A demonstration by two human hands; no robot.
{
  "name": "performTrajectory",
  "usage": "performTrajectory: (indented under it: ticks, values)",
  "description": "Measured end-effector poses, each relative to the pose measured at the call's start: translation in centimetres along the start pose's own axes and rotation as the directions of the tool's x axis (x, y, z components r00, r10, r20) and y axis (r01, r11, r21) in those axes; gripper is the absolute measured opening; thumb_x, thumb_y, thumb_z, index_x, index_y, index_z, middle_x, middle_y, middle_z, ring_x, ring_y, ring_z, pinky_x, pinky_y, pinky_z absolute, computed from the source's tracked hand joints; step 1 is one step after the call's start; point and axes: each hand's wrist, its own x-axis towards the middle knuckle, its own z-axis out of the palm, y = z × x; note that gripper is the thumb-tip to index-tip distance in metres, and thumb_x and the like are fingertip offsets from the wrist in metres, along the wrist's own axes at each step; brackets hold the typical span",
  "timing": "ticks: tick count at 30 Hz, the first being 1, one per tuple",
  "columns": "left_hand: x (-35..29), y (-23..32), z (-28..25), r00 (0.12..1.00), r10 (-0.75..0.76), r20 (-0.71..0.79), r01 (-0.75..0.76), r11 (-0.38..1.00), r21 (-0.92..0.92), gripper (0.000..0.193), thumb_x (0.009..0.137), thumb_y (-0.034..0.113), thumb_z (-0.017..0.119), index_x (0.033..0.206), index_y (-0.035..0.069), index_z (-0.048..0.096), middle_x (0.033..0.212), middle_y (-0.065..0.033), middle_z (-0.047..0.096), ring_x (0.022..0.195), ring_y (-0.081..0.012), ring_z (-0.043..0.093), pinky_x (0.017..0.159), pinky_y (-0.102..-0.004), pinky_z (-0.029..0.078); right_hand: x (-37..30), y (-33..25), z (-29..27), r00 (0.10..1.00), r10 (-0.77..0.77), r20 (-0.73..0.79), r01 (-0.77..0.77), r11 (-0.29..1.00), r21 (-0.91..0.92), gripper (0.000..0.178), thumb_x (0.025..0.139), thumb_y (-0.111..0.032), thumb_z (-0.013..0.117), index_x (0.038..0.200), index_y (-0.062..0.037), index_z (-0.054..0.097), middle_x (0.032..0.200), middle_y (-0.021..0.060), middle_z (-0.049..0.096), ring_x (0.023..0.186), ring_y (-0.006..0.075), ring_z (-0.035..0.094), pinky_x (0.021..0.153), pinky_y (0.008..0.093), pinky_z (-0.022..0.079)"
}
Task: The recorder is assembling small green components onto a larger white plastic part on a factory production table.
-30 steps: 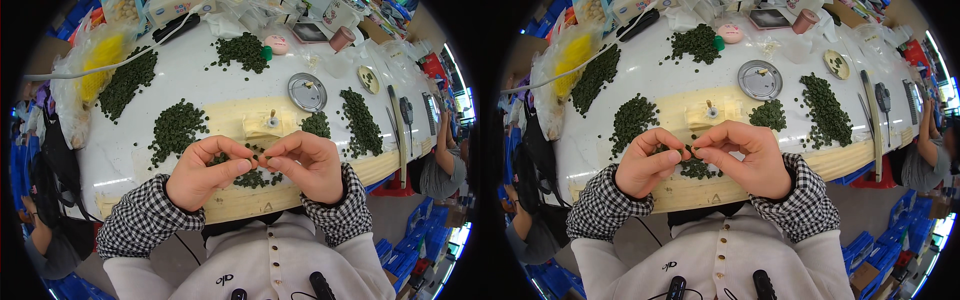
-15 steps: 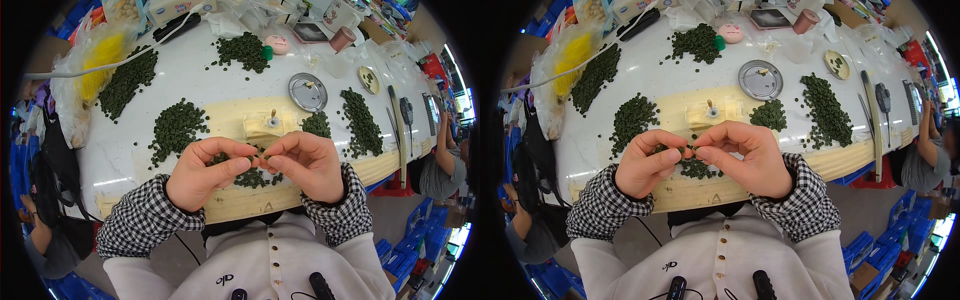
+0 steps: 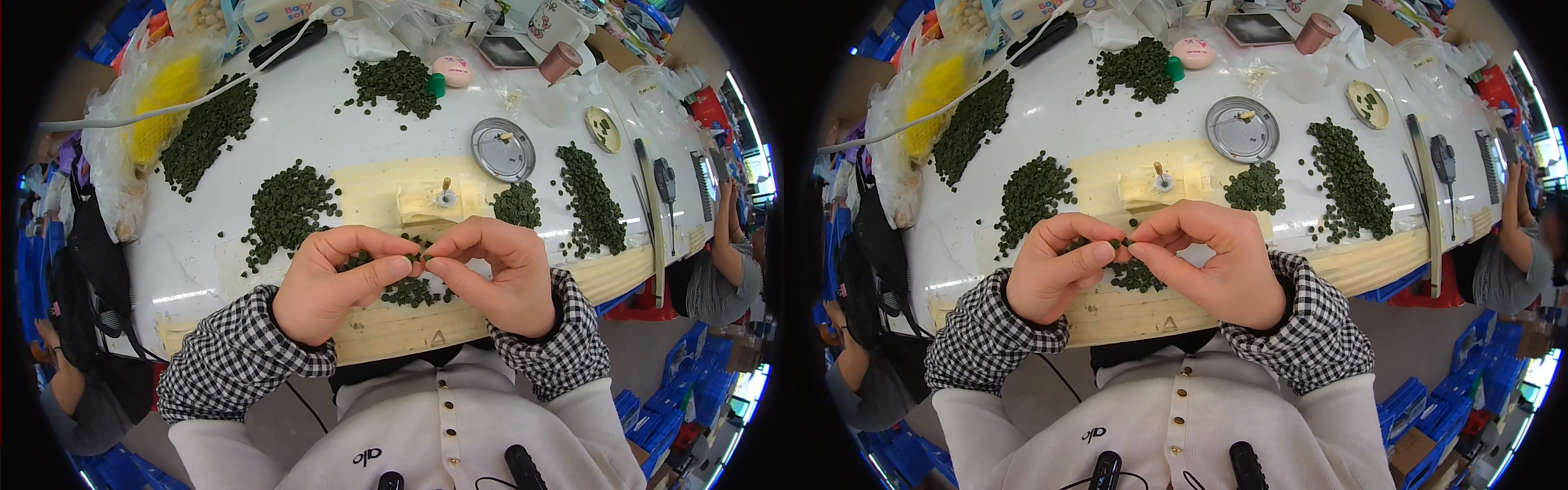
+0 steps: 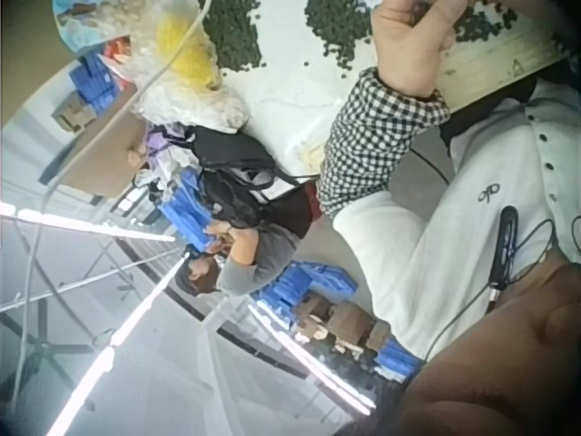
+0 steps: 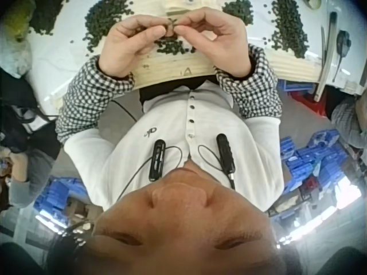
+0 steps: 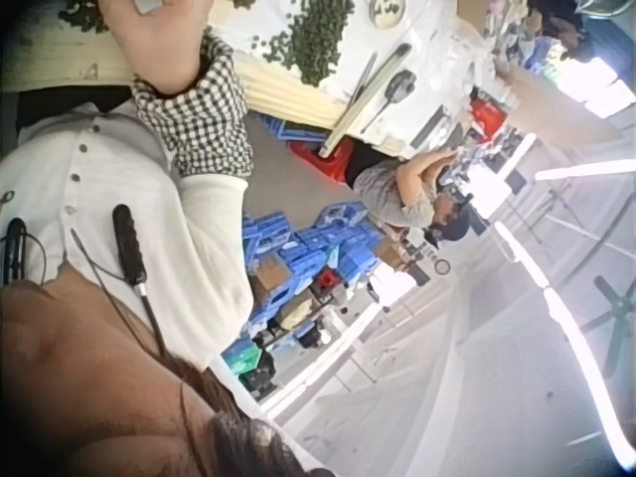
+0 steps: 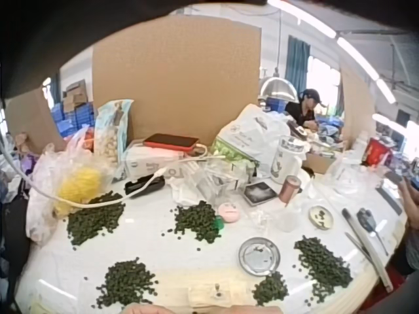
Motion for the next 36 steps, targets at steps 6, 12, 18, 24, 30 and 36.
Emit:
performTrajectory:
  ticks: [6,12,18,24,30,36]
  values:
    - [0.0,-0.3,-0.2,0.996,-0.062,0.062,0.067,0.995,-0.078,0.015,0.091,0.010,0.057,0.102,0.001,0.062,0.087,-0.0110,0.067,0.051,-0.0023,0.036,0.045,-0.0182,0.028,0.3,-0.3,0.0,0.987,-0.161,0.004,0.159,0.969,-0.187,0.012,0.077,0.002,0.066,0.090,0.0023,0.065,0.080,0.0081,0.065,0.071,0.0128,0.064,0.064,0.0227,0.052]
    - [0.1,-0.5,-0.2,0.998,-0.048,0.034,0.050,0.995,-0.083,0.014,0.091,0.011,0.057,0.100,0.001,0.061,0.086,-0.0105,0.067,0.049,-0.0023,0.034,0.044,-0.0181,0.027,0.6,-0.8,0.2,0.965,-0.263,0.019,0.257,0.922,-0.290,0.014,0.074,0.005,0.067,0.088,0.0018,0.066,0.078,0.0095,0.064,0.066,0.0150,0.063,0.060,0.0238,0.050]
    - [0.0,-0.4,0.0,1.000,-0.024,-0.004,0.024,0.996,-0.083,0.012,0.091,0.011,0.057,0.098,0.001,0.061,0.085,-0.0096,0.066,0.049,-0.0022,0.035,0.044,-0.0179,0.027,0.5,-0.6,0.4,0.968,-0.252,0.016,0.246,0.930,-0.273,0.015,0.075,0.006,0.066,0.090,0.0022,0.066,0.079,0.0105,0.065,0.068,0.0152,0.064,0.061,0.0238,0.051]
    - [0.0,-0.6,0.0,0.999,0.034,-0.015,-0.034,0.997,-0.062,0.011,0.091,0.011,0.057,0.096,0.002,0.061,0.085,-0.0087,0.066,0.050,-0.0020,0.035,0.045,-0.0176,0.028,0.4,-0.2,0.7,0.980,-0.198,-0.010,0.193,0.964,-0.181,0.019,0.076,0.006,0.065,0.094,0.0019,0.067,0.079,0.0112,0.066,0.069,0.0161,0.065,0.061,0.0238,0.051]
    - [0.1,-0.9,-0.2,0.996,0.089,-0.031,-0.093,0.977,-0.194,0.012,0.090,0.011,0.059,0.097,0.002,0.063,0.085,-0.0072,0.066,0.052,-0.0009,0.037,0.046,-0.0168,0.029,0.4,-0.5,0.7,0.959,-0.273,0.073,0.282,0.924,-0.258,0.027,0.077,0.007,0.063,0.104,0.0031,0.065,0.086,0.0122,0.065,0.073,0.0182,0.064,0.062,0.0242,0.049]
    - [0.2,-1.1,-0.4,0.991,0.113,-0.066,-0.125,0.970,-0.210,0.011,0.091,0.010,0.058,0.097,0.002,0.062,0.085,-0.0072,0.066,0.053,-0.0009,0.038,0.047,-0.0166,0.029,0.4,-0.3,0.7,0.963,-0.233,0.132,0.255,0.948,-0.189,0.030,0.081,0.006,0.061,0.111,0.0026,0.062,0.092,0.0129,0.063,0.077,0.0183,0.062,0.066,0.0247,0.049]
